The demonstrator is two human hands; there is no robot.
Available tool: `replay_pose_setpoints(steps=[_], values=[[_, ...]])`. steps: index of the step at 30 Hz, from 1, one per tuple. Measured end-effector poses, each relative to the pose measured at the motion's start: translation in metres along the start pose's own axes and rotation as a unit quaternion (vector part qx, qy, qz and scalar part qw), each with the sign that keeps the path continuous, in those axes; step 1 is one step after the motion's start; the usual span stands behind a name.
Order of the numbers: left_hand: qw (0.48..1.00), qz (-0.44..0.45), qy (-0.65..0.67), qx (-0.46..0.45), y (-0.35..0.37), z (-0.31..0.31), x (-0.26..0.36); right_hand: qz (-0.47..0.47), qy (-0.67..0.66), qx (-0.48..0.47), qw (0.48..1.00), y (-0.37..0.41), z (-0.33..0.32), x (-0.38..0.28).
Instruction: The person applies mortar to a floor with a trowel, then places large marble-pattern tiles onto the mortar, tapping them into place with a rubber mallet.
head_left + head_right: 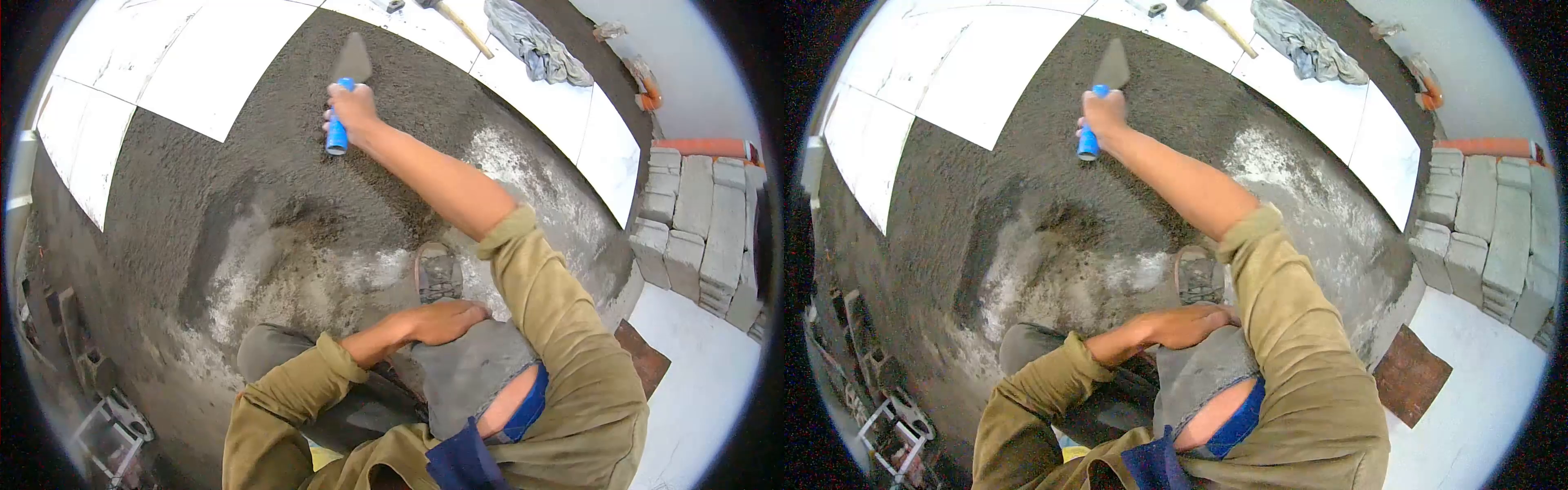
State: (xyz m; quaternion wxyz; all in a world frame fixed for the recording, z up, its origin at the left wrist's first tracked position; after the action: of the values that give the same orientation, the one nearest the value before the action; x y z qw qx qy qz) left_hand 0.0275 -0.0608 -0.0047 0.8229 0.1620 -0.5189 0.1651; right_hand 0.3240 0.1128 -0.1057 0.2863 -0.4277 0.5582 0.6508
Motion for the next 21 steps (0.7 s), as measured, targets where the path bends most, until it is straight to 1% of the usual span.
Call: replay_pose_setpoints(steps=[2, 5, 6, 8, 10, 11, 13, 14, 15, 16, 17, 18, 20, 21], values=[[1.000, 0.004, 0.012, 0.000, 0.000, 0.000, 0.000, 0.014, -0.045, 0.065, 0.997, 0.018, -0.037, 0.010], [1.000, 0.018, 0.020, 0.007, -0.002, 0.001, 0.001, 0.012, -0.043, 0.073, 0.996, 0.045, -0.089, 0.024], [1.000, 0.028, 0.002, 0.003, -0.002, 0.001, 0.006, 0.014, -0.035, 0.075, 0.997, 0.051, -0.107, 0.029], [0.999, 0.039, -0.012, 0.003, -0.003, 0.004, 0.006, 0.027, -0.059, 0.115, 0.991, 0.073, -0.140, 0.025], [0.997, 0.055, -0.057, -0.011, -0.006, 0.005, 0.005, 0.057, -0.052, 0.146, 0.986, 0.091, -0.165, 0.021], [0.997, 0.058, -0.056, -0.008, -0.006, 0.005, 0.007, 0.057, -0.049, 0.144, 0.987, 0.101, -0.174, 0.017], [0.999, 0.007, -0.042, -0.007, -0.004, 0.003, 0.016, 0.057, 0.075, 0.062, 0.994, 0.122, -0.172, 0.002], [0.999, 0.009, -0.041, -0.004, -0.006, 0.001, 0.021, 0.057, 0.078, 0.060, 0.994, 0.123, -0.174, 0.000], [0.998, 0.000, -0.056, -0.017, -0.007, 0.003, 0.022, 0.051, 0.218, -0.012, 0.974, 0.125, -0.168, -0.002], [0.997, -0.011, -0.070, -0.031, -0.010, 0.005, 0.021, 0.045, 0.352, -0.082, 0.931, 0.128, -0.162, 0.000], [0.997, -0.010, -0.069, -0.034, -0.012, 0.006, 0.021, 0.060, 0.348, -0.107, 0.929, 0.130, -0.158, 0.006], [0.998, -0.009, -0.061, -0.032, -0.014, 0.007, 0.021, 0.062, 0.348, -0.103, 0.930, 0.128, -0.164, 0.010], [0.998, -0.010, -0.051, -0.034, -0.016, 0.010, 0.016, 0.054, 0.388, -0.154, 0.907, 0.115, -0.169, 0.020], [0.999, 0.014, -0.030, -0.005, -0.017, 0.009, 0.012, 0.024, 0.436, -0.117, 0.892, 0.108, -0.182, 0.013]])
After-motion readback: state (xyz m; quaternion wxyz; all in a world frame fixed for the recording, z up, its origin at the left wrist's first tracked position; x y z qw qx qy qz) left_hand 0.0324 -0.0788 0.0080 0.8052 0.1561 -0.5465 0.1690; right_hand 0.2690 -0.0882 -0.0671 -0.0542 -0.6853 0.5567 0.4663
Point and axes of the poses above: each hand's wrist, its own y-axis away from the middle knuckle, its own z-axis out of the palm, x = y × z, the point moved 7 cm from there along -y, towards the middle knuckle, and after that the axes turned 13 degrees about y, right-handed, at the moved point
